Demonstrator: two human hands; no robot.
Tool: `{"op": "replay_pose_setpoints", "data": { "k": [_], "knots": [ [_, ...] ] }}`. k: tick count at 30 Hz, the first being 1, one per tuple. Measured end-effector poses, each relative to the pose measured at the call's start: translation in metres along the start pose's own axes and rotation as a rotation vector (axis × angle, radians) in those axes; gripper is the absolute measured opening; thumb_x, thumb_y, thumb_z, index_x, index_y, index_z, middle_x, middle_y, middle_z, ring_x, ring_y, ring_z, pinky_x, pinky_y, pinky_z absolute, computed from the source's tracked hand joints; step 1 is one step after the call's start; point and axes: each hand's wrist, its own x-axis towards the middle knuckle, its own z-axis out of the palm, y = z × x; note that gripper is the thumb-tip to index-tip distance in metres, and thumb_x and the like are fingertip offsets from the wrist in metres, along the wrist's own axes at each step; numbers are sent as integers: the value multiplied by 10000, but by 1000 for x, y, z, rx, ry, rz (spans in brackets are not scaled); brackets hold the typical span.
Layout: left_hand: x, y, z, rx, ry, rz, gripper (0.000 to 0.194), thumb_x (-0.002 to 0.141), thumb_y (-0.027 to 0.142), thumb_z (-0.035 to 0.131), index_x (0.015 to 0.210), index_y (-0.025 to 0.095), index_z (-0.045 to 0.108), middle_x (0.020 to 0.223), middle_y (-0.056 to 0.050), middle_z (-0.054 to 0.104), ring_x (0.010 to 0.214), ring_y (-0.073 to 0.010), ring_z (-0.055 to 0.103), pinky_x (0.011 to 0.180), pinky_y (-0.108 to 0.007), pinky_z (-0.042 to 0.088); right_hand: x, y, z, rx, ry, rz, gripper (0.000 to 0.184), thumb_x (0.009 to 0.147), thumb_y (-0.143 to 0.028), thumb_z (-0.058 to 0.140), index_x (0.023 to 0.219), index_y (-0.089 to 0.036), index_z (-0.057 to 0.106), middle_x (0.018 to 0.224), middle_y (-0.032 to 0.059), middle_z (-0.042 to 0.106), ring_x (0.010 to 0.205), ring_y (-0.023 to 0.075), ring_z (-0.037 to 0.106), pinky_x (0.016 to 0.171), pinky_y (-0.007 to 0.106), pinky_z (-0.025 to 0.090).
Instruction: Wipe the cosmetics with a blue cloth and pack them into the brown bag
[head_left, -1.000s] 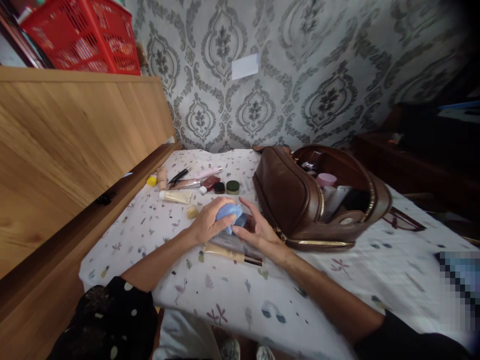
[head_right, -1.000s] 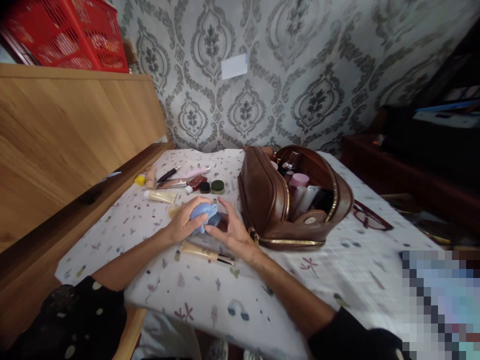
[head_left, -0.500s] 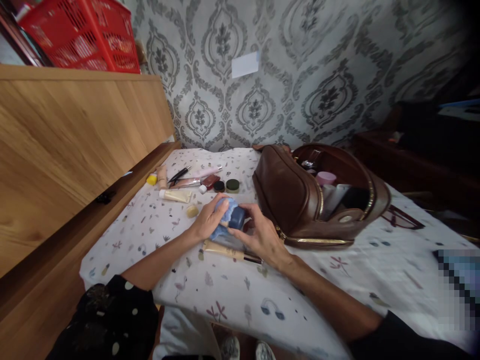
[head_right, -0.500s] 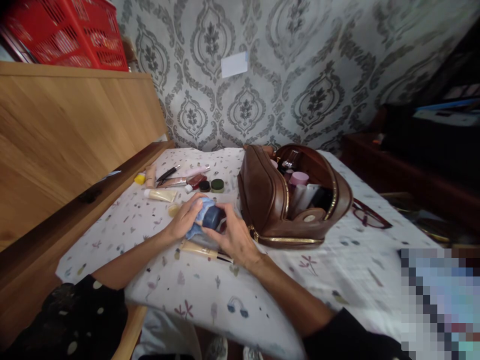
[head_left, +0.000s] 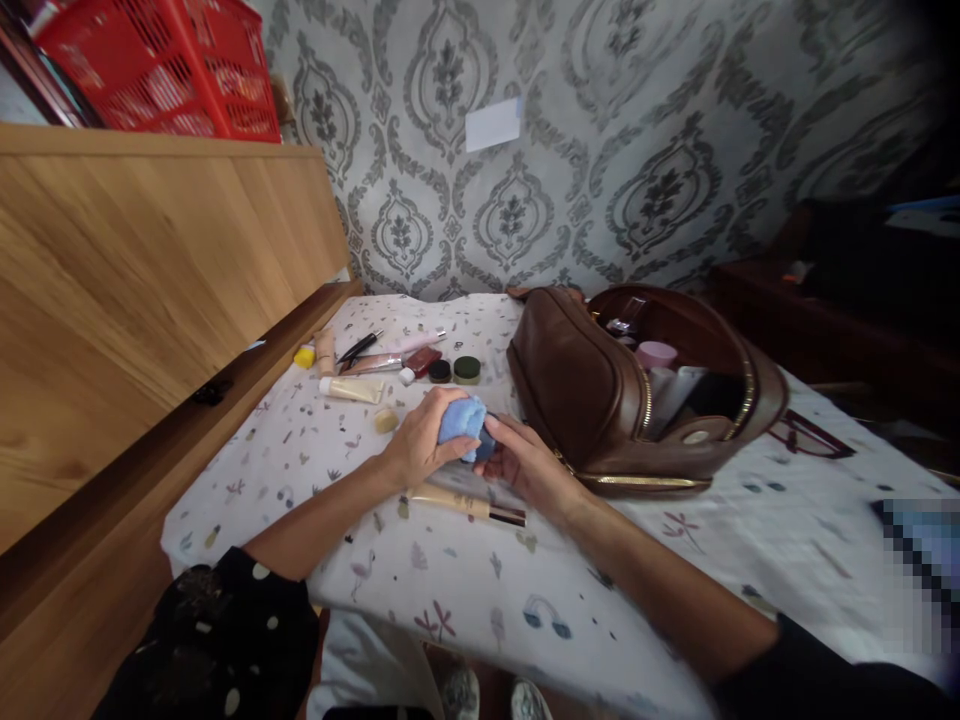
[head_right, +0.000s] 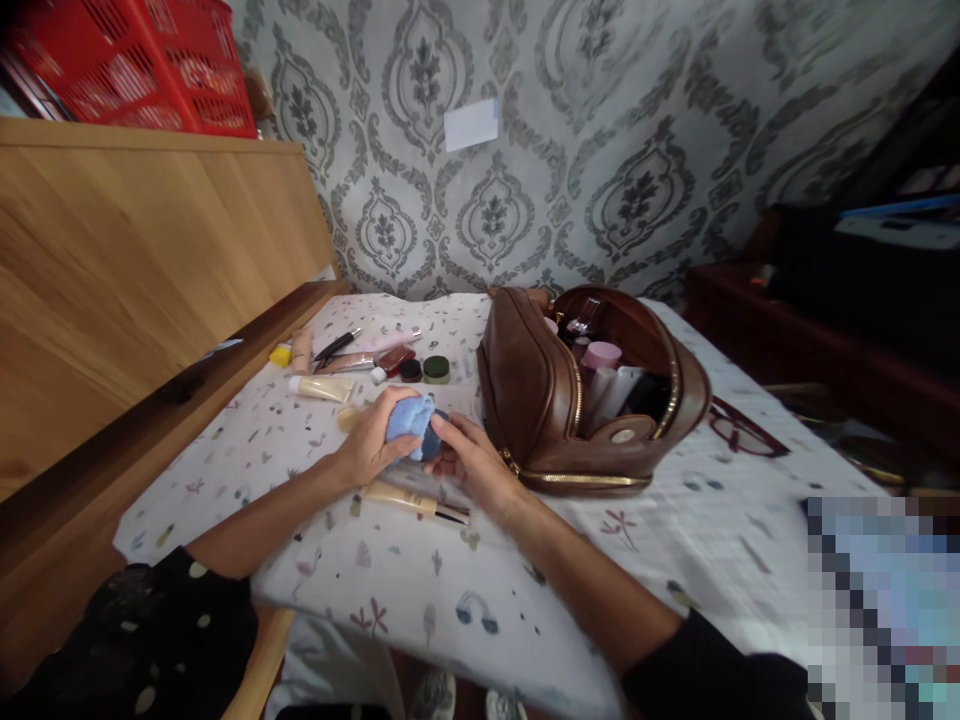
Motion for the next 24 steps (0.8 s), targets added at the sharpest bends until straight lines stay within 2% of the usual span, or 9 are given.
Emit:
{"op": "replay_pose_setpoints", "data": {
  "k": [5, 8, 12, 17, 21, 24],
  "knots": [
    [2, -10, 4, 34, -11, 63, 657, 799, 585, 726, 1286, 234, 458, 1225, -105, 574, 1142, -289, 580, 1010, -416, 457, 1, -1, -2, 45, 25, 17, 515, 635, -638, 821, 795, -198, 606, 660, -6, 626, 541, 128, 571, 465, 237, 427],
    [3, -13, 7, 79, 4, 91, 761, 745, 525, 805, 1333, 243, 413, 1277, -118, 553, 1218, -309, 550, 1048, -444, 435, -1, -2, -1, 59, 68, -33, 503, 641, -618, 830, 837, -202, 628, 684, -11, 607, 573, 124, 550, 500, 241, 437],
    [4, -11, 6, 115, 41, 4, 742, 799, 432, 779, 1386, 242, 367, 1345, -137, 537, 1263, -309, 539, 1071, -443, 424, -5, -4, 4, 15, 46, -147, 497, 598, -482, 903, 914, -202, 641, 762, -19, 598, 635, 110, 523, 560, 239, 421],
    [4, -8, 2, 35, 53, -47, 746, 808, 467, 756, 1385, 211, 358, 1382, -158, 530, 1247, -311, 563, 1043, -424, 454, -4, -2, 3, 21, 69, -134, 519, 596, -466, 899, 963, -220, 625, 799, -20, 615, 643, 109, 528, 575, 241, 411],
    [4, -4, 1, -38, 8, -143, 713, 820, 504, 734, 1367, 205, 389, 1250, -130, 627, 1106, -296, 644, 932, -394, 509, -2, 0, -1, -3, 100, -175, 539, 598, -452, 902, 982, -233, 592, 791, -34, 613, 674, 107, 539, 570, 220, 406],
    [4, 0, 2, -72, 10, -214, 546, 875, 513, 663, 1280, 193, 487, 1072, -93, 702, 1006, -281, 680, 853, -353, 524, -1, 0, -2, -37, 142, -217, 592, 584, -411, 915, 1045, -249, 579, 848, -35, 626, 698, 101, 541, 569, 208, 405]
  ]
}}
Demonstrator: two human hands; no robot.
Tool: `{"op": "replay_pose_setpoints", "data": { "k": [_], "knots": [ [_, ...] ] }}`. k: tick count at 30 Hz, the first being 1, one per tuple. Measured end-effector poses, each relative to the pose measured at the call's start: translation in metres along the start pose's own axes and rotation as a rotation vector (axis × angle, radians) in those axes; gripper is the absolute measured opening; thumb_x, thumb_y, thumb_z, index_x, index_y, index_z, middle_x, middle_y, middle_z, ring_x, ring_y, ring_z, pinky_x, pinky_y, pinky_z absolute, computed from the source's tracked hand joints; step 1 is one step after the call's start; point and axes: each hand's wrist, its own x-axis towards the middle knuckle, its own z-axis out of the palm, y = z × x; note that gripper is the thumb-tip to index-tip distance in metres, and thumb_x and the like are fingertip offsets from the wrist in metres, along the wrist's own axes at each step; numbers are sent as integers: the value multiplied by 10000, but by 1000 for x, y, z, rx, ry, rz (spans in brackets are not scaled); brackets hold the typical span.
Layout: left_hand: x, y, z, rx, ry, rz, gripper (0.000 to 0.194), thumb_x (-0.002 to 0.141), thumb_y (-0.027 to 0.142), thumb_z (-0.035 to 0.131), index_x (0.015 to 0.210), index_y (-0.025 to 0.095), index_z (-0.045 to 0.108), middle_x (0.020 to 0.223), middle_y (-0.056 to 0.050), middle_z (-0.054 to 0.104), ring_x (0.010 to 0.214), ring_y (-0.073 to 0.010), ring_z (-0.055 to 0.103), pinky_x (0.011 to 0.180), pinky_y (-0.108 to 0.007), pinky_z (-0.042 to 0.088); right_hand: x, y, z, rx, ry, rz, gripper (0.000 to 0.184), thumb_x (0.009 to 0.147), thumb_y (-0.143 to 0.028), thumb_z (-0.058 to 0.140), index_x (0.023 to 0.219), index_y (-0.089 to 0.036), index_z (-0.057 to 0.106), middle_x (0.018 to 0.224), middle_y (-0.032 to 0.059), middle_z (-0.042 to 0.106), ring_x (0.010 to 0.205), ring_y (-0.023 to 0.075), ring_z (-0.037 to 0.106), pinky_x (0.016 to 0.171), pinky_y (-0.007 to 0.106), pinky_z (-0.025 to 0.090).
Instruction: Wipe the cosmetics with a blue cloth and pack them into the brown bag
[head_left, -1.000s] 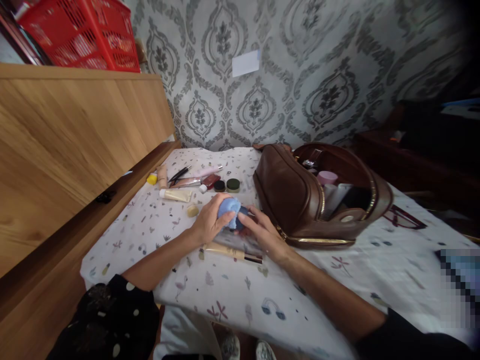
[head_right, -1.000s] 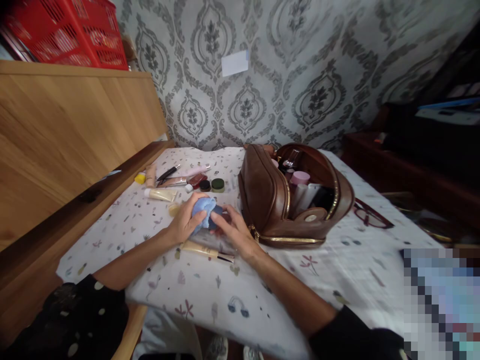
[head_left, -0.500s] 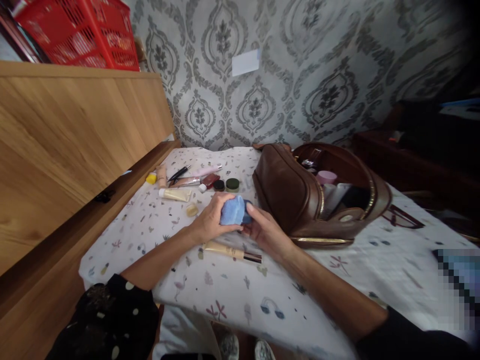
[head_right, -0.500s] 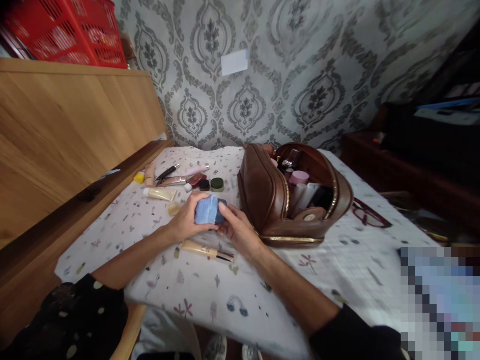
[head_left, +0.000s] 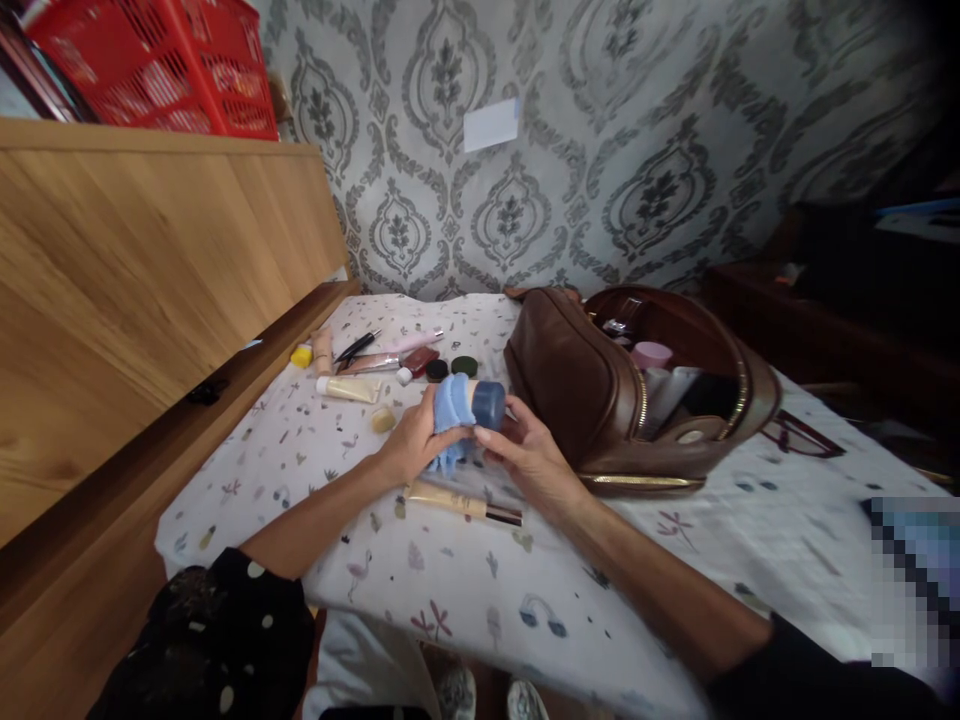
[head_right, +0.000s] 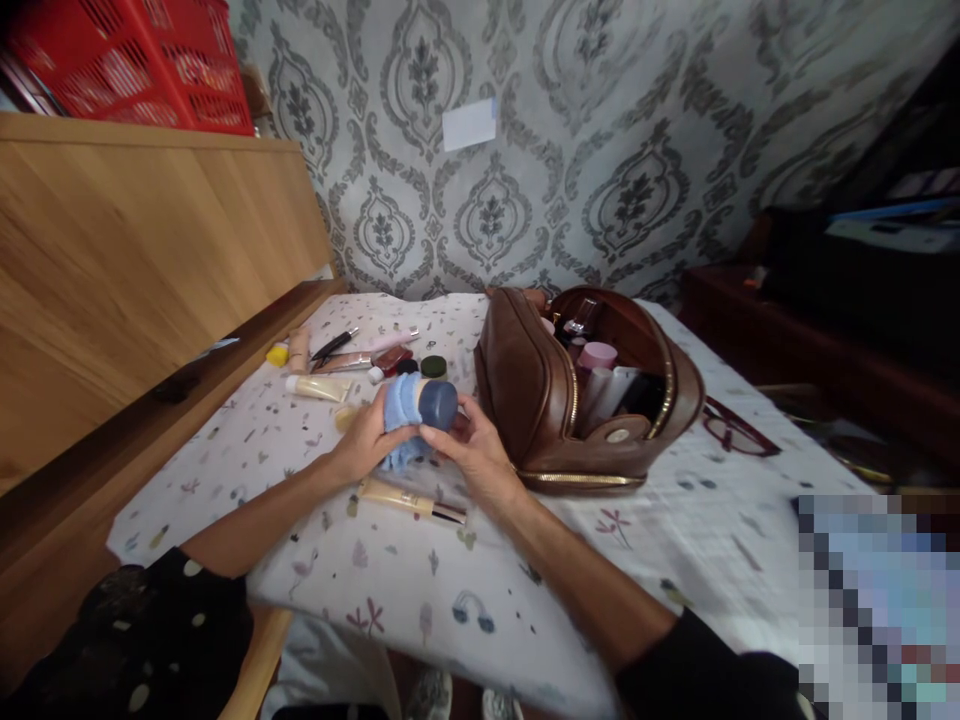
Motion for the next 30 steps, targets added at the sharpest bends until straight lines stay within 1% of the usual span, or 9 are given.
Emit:
{"op": "replay_pose_setpoints", "data": {
  "k": [3, 8, 10, 13, 16, 18, 23, 26, 30],
  "knots": [
    [1, 2, 1, -5, 12, 1, 435, 901, 512, 621, 1193, 194, 569, 1025, -73, 729, 982, -272, 689, 848, -337, 523, 0, -2, 1, -28, 31, -54, 600, 588, -407, 909, 1065, -265, 575, 906, -26, 633, 735, 117, 555, 593, 227, 434],
    [3, 2, 0, -20, -13, 1, 426, 885, 510, 638, 1136, 166, 634, 937, -50, 747, 893, -252, 698, 804, -319, 537, -1, -3, 3, -80, 85, -115, 543, 605, -445, 896, 977, -236, 561, 943, 2, 641, 883, 176, 604, 798, 317, 517],
    [3, 1, -2, -41, -1, 0, 419, 896, 508, 623, 1117, 152, 649, 925, -47, 747, 889, -241, 694, 820, -317, 542, -1, -3, 3, -67, 107, -110, 569, 583, -464, 899, 963, -228, 546, 928, 3, 639, 884, 185, 610, 814, 336, 530],
    [4, -3, -5, -85, 88, 24, 426, 922, 501, 592, 1160, 151, 641, 1084, -72, 732, 1039, -248, 671, 950, -334, 516, 1, -2, 2, -97, 123, -140, 572, 575, -464, 890, 962, -229, 541, 931, 3, 637, 872, 184, 611, 784, 321, 541],
    [5, -6, -6, -130, 174, 27, 498, 921, 525, 589, 1274, 173, 580, 1199, -83, 689, 1178, -255, 615, 1047, -350, 466, 3, 0, 1, -235, 88, -202, 552, 589, -436, 873, 981, -230, 544, 947, 13, 639, 888, 188, 612, 764, 300, 540],
    [4, -6, -6, -166, 134, 24, 579, 895, 559, 613, 1331, 186, 530, 1225, -85, 667, 1221, -266, 586, 1062, -360, 457, 3, 2, -1, -391, 55, -254, 529, 612, -430, 846, 1007, -224, 561, 959, 32, 639, 904, 206, 614, 750, 309, 545],
    [1, 4, -3, -116, -70, 76, 818, 729, 585, 779, 1380, 201, 466, 1368, -122, 566, 1248, -323, 556, 1059, -417, 453, -5, 6, -4, -899, 48, -472, 423, 686, -306, 737, 1083, -207, 630, 1002, 63, 578, 868, 221, 608, 790, 363, 547],
    [0, 8, -1, -16, -119, 90, 665, 746, 538, 779, 1270, 200, 546, 1232, -105, 629, 1125, -290, 614, 993, -397, 483, -10, 5, -5, -1047, 18, -509, 348, 709, -251, 692, 1048, -202, 633, 984, 58, 547, 826, 208, 605, 744, 333, 540],
    [-2, 8, -1, 103, -130, 144, 467, 852, 478, 682, 1212, 200, 574, 1125, -76, 646, 1033, -239, 634, 936, -355, 503, -10, 3, -3, -1090, -21, -472, 269, 712, -241, 676, 973, -202, 623, 917, 40, 581, 771, 193, 592, 702, 308, 508]
  ]
}}
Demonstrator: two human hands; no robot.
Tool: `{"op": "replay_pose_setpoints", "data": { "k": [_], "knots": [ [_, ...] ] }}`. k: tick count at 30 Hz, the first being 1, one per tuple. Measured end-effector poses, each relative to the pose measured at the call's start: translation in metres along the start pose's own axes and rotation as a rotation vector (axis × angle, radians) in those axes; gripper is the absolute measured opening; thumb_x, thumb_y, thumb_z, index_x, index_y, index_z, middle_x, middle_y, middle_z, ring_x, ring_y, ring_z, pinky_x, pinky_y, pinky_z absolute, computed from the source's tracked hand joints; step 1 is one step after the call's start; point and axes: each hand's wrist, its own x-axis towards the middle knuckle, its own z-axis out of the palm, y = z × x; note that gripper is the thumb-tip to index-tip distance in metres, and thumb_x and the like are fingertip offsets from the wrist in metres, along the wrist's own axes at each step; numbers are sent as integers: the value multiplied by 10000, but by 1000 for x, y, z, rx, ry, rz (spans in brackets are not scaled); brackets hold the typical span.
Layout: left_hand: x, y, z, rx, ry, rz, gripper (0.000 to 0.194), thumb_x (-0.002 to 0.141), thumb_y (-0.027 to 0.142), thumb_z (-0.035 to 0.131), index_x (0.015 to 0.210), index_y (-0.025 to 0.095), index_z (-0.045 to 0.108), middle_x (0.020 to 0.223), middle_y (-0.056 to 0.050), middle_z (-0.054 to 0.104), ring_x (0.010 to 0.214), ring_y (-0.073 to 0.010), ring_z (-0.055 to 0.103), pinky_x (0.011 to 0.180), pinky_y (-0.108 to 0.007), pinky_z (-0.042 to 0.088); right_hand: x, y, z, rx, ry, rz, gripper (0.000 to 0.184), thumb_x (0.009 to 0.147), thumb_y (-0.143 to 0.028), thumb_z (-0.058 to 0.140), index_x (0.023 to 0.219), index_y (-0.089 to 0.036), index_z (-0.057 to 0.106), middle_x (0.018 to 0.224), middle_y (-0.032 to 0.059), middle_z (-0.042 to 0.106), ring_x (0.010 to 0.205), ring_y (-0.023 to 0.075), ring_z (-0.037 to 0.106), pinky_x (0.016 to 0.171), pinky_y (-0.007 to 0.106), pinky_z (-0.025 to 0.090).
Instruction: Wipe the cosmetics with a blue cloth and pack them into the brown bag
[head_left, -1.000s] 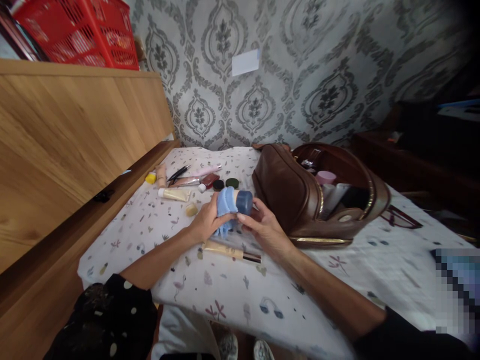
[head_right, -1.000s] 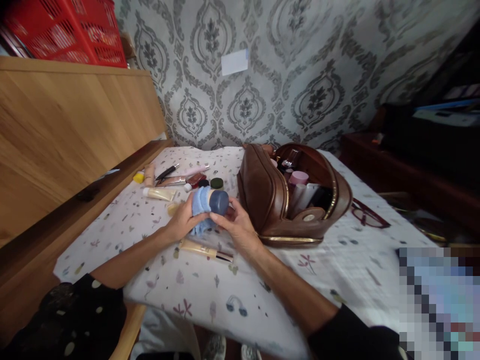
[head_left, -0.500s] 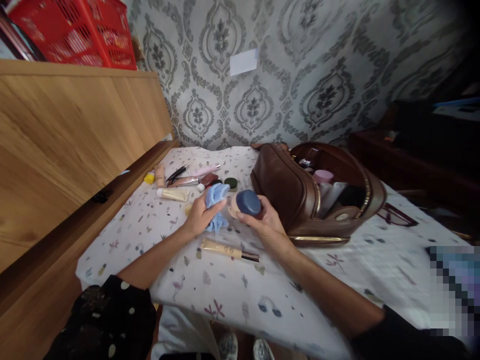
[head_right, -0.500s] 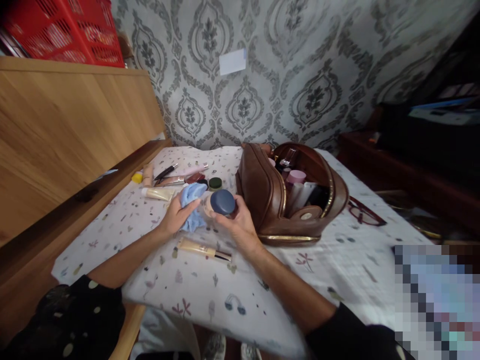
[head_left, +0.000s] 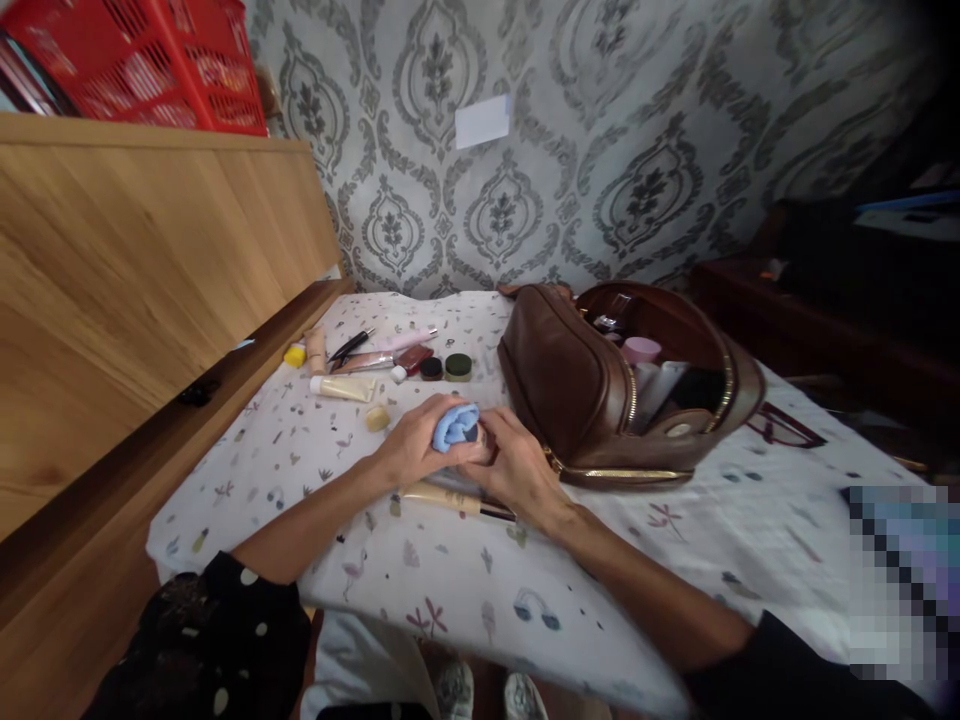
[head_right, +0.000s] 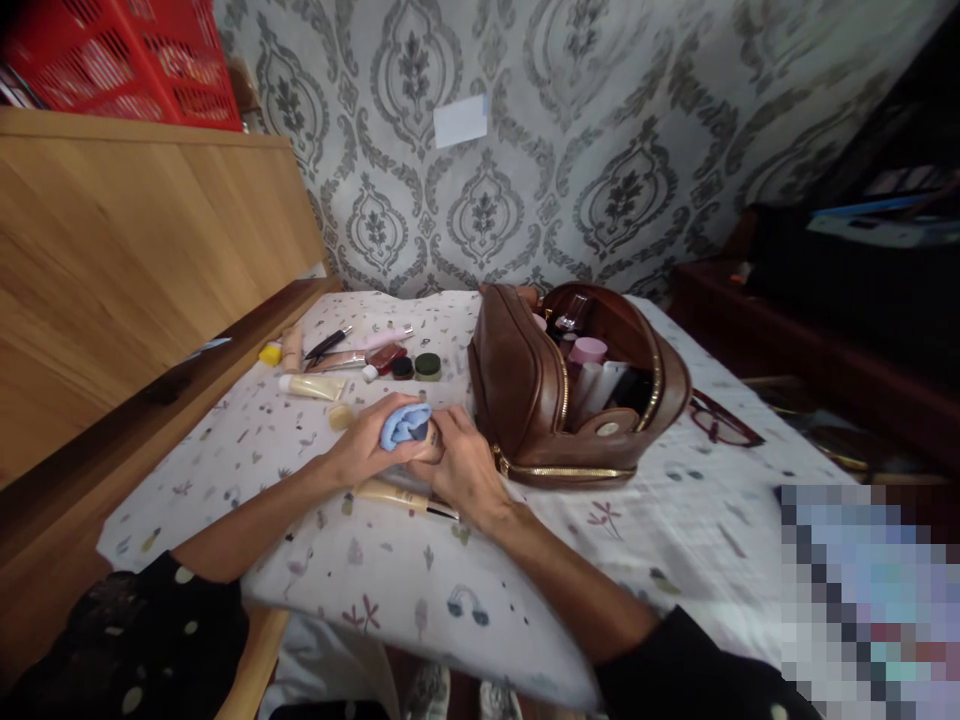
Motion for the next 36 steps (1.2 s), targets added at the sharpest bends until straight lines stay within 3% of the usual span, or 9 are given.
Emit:
{"op": "replay_pose_setpoints", "data": {
  "k": [10, 16, 22, 26, 31, 36],
  "knots": [
    [-4, -2, 1, 82, 12, 72, 355, 939, 422, 565, 1210, 195, 586, 1102, -82, 664, 1021, -218, 657, 938, -333, 519, 6, 0, -2, 180, -135, 163, 406, 652, -502, 777, 858, -178, 647, 780, 17, 632, 711, 185, 559, 644, 295, 447],
    [-3, 3, -4, 47, 69, 126, 300, 937, 398, 559, 1128, 175, 618, 998, -75, 673, 905, -195, 659, 852, -308, 533, 8, -1, -3, 521, -295, 317, 547, 593, -555, 828, 918, -147, 666, 802, 22, 660, 743, 194, 589, 681, 302, 479],
    [-2, 5, -5, -62, 111, 159, 328, 976, 445, 498, 1060, 161, 639, 949, -75, 690, 863, -192, 652, 825, -311, 521, 9, -7, -10, 723, -364, 387, 531, 664, -604, 781, 899, -137, 684, 779, 29, 658, 702, 164, 579, 635, 271, 445],
    [-1, 8, -7, -145, 132, 114, 408, 993, 512, 441, 1019, 158, 644, 967, -87, 701, 896, -207, 659, 856, -327, 515, 7, -8, -11, 783, -384, 413, 550, 682, -635, 758, 893, -132, 687, 733, 19, 639, 635, 137, 549, 557, 243, 397],
    [-1, 14, -11, -219, 90, -15, 415, 982, 532, 452, 1011, 169, 651, 961, -72, 692, 890, -208, 646, 858, -330, 509, 5, -12, -10, 819, -361, 315, 546, 687, -551, 794, 1036, -147, 679, 929, 47, 709, 845, 199, 657, 784, 325, 527],
    [-3, 7, -7, -312, 111, -210, 378, 942, 532, 541, 942, 172, 657, 912, -59, 690, 857, -200, 639, 841, -322, 515, -1, -11, -4, 589, -264, 184, 509, 675, -442, 826, 1066, -163, 657, 967, 48, 686, 887, 211, 656, 793, 332, 542]
  ]
}}
